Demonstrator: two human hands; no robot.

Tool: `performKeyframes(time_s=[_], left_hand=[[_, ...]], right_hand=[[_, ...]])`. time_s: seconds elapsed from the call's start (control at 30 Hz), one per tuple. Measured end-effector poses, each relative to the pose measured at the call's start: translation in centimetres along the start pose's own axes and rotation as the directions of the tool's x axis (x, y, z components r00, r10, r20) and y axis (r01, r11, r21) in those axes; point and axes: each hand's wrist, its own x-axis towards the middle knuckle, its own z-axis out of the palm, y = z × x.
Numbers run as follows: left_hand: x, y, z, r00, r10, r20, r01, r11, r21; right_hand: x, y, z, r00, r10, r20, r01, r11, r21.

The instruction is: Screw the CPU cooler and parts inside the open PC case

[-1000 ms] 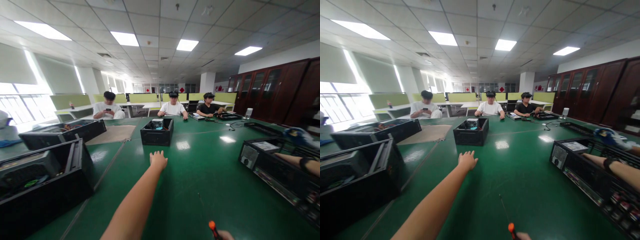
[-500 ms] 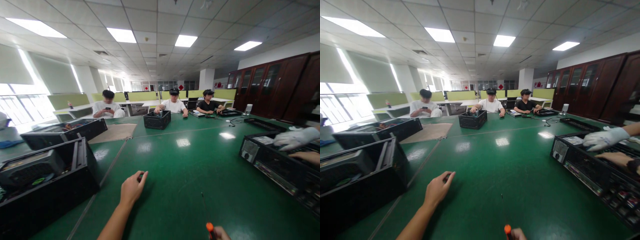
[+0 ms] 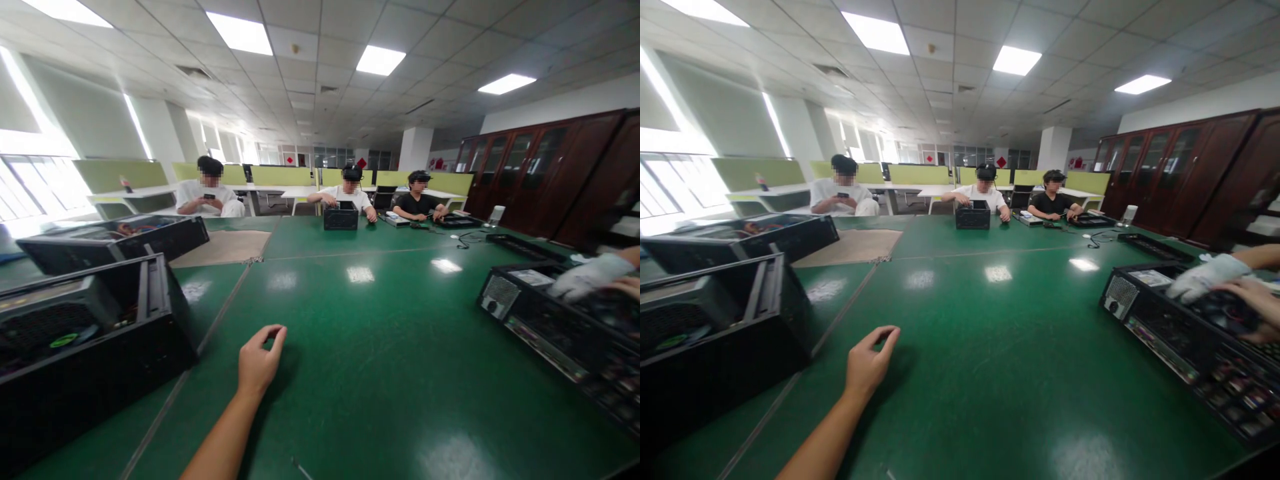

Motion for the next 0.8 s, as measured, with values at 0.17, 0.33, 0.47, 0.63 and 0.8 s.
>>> performKeyframes(time_s=[0.17,0.33,0.47,0.63,0.8], left_hand=[[0.0,0.1,0.3,0.999,0.026,-0.036,-0.026,1.000,-0.011],[-0.3,0.5,0.2,0.999,0.037,0.001,-0.037,0.999,-0.001],[-0.5,0.6,0.1,0.999,0.037,0.017,-0.037,0.999,0.005],[-0.6,0.5,0.2,0.999,0.048,0.017,-0.048,0.999,0.001],[-0.5,1.4,0.1,0.997,0.075,-0.018,-0.075,0.997,-0.013]], right_hand=[[0.2,-0.8,-1.0,0.994,-0.077,-0.078,0.083,0.993,0.080],[-0.7,-0.2,1.1,0.995,-0.054,-0.079,0.061,0.994,0.088],[-0.9,-0.6,-0.1,0.991,-0.058,-0.118,0.069,0.993,0.096],[0.7,-4.8,-11.3,0.972,-0.149,-0.183,0.161,0.985,0.054],[6.5,-7.9,-17.6,0.915,-0.195,-0.352,0.219,0.975,0.028]])
